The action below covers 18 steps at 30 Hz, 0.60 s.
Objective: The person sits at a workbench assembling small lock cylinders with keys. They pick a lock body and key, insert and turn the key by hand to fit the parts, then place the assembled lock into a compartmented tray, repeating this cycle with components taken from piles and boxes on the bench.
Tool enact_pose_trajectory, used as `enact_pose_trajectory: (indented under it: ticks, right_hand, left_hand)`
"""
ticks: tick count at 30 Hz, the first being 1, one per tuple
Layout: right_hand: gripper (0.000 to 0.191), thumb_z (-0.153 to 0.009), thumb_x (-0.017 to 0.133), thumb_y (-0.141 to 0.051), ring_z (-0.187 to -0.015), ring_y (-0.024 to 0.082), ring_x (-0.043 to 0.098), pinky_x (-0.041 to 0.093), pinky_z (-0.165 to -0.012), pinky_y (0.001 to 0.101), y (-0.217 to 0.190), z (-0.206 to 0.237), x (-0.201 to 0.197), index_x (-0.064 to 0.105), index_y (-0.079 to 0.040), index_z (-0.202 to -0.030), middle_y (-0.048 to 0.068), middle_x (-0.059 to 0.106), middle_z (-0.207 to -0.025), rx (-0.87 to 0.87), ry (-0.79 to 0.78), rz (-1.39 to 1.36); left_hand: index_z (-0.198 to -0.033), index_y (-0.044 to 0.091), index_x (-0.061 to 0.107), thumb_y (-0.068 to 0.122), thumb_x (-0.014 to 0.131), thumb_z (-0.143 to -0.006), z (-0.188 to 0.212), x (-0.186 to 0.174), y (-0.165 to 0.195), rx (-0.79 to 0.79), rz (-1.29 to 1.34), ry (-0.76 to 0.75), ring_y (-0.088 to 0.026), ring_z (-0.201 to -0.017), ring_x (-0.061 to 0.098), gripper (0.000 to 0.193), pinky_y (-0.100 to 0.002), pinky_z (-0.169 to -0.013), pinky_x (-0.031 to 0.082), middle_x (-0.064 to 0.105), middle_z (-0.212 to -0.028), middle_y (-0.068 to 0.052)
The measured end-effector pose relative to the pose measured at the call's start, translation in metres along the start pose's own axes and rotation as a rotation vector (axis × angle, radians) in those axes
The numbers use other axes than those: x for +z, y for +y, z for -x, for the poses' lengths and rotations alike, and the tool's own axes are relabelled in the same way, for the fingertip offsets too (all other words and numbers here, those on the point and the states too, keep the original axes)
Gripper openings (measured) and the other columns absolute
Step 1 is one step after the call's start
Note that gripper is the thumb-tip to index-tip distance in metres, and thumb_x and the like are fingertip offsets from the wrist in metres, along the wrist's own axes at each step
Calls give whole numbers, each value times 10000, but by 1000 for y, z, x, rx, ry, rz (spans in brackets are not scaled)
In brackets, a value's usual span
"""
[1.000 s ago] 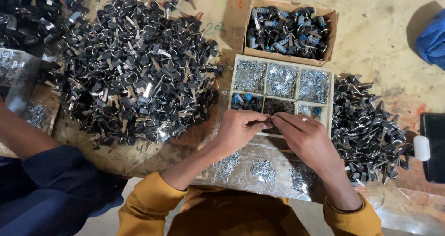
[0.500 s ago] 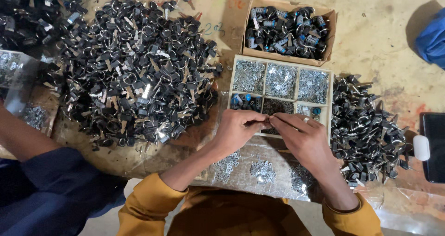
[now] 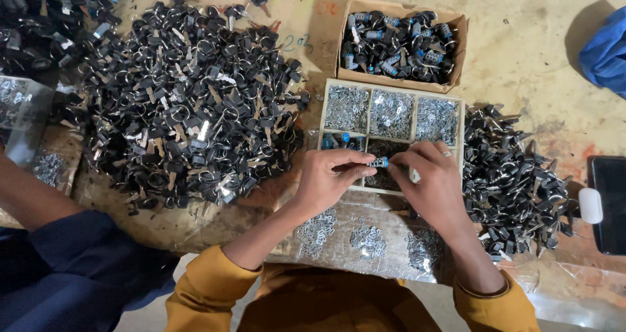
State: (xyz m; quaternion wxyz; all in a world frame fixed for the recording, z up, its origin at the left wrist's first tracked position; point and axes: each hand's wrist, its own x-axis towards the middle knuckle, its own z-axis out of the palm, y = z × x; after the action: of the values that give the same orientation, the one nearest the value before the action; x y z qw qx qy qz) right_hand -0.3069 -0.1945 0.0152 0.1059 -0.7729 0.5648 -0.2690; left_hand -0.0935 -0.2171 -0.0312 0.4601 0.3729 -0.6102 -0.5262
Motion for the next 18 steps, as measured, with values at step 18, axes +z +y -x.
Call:
enact_pose_trajectory:
  ticks: [18]
  right_hand:
    - [145,-967,648,37,-989,98,592,491,-832,242,13,11,21,742,12,-1075,57,627,-1134,352,-110,-1076]
  left_hand:
    - [-1075,-4,763,18,802,-869,-3,1,7,-14,-33,-33,-166,-923,789,211,-275,-810,667,792,-1043,-114]
